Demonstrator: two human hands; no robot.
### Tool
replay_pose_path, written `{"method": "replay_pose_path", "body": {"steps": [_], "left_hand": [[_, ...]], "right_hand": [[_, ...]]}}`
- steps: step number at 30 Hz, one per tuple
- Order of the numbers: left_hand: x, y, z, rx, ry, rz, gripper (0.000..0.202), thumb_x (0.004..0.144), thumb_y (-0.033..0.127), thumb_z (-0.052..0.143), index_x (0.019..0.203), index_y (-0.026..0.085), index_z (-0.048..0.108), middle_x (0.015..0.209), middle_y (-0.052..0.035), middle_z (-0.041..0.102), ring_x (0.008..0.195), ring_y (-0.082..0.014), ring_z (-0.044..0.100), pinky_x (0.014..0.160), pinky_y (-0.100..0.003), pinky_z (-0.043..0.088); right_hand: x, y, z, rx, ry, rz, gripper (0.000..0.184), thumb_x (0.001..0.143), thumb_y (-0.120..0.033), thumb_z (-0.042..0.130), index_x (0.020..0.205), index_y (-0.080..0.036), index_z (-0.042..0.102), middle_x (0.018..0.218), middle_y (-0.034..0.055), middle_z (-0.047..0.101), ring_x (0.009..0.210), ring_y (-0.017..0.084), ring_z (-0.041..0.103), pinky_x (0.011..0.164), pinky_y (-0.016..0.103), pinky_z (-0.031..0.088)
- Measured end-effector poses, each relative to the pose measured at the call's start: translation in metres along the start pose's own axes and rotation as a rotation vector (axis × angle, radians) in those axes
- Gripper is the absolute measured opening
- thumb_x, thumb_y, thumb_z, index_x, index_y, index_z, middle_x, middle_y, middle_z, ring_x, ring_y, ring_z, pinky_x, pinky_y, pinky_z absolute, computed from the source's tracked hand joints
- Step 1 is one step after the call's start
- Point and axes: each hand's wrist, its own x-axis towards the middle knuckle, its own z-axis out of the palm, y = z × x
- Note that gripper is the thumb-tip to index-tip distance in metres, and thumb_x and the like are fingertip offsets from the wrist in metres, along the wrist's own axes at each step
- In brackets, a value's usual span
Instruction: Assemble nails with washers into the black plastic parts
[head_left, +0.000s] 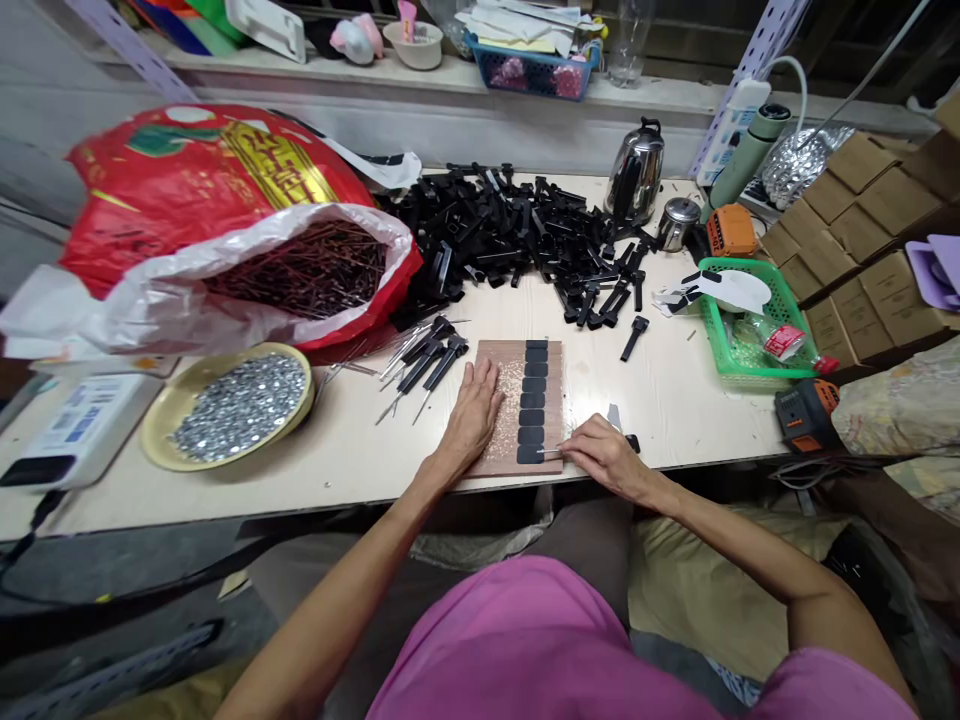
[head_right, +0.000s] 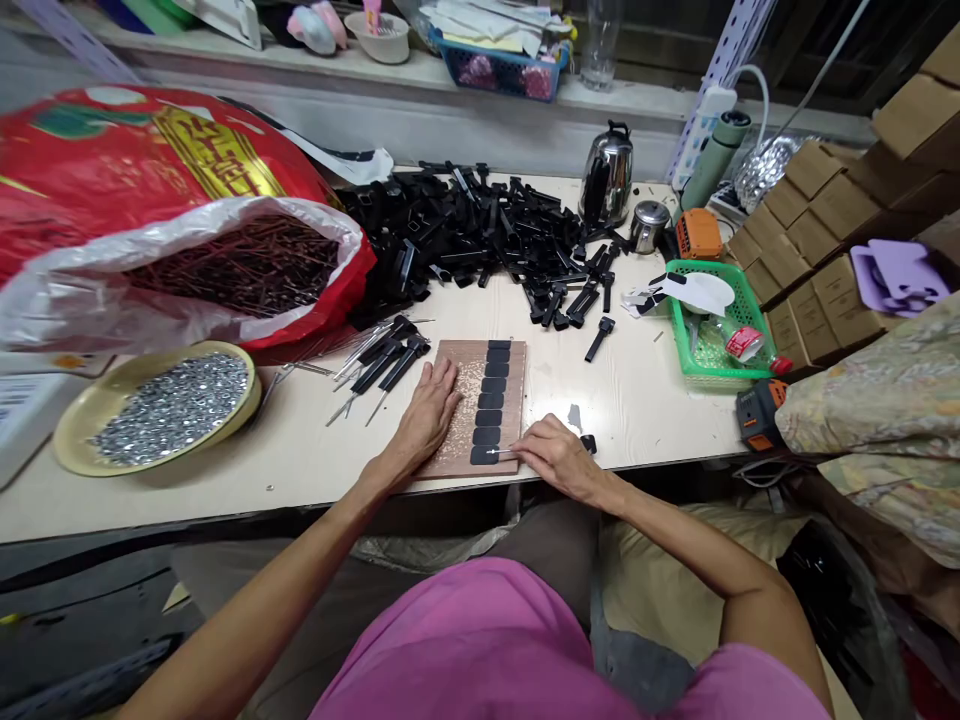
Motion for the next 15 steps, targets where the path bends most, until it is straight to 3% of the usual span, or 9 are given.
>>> {"method": "replay_pose_path", "body": {"steps": [15], "left_hand": [[0.000, 0.000, 0.000, -0.042, 0.007, -0.017, 0.052, 0.094, 0.039, 0.031, 0.138, 0.014, 0.042, 0.149, -0.0163, 0.038, 0.144, -0.0288, 0.017, 0.114, -0.053, 0.021]], "right_hand": [[0.014, 0.016, 0.009, -0.133, -0.022, 0.018, 0.029, 0.097, -0.025, 0.041, 0.095, -0.017, 0.068, 0.080, 0.0075, 0.062, 0.080, 0.018, 0.053, 0.069, 0.033, 0.047]]}}
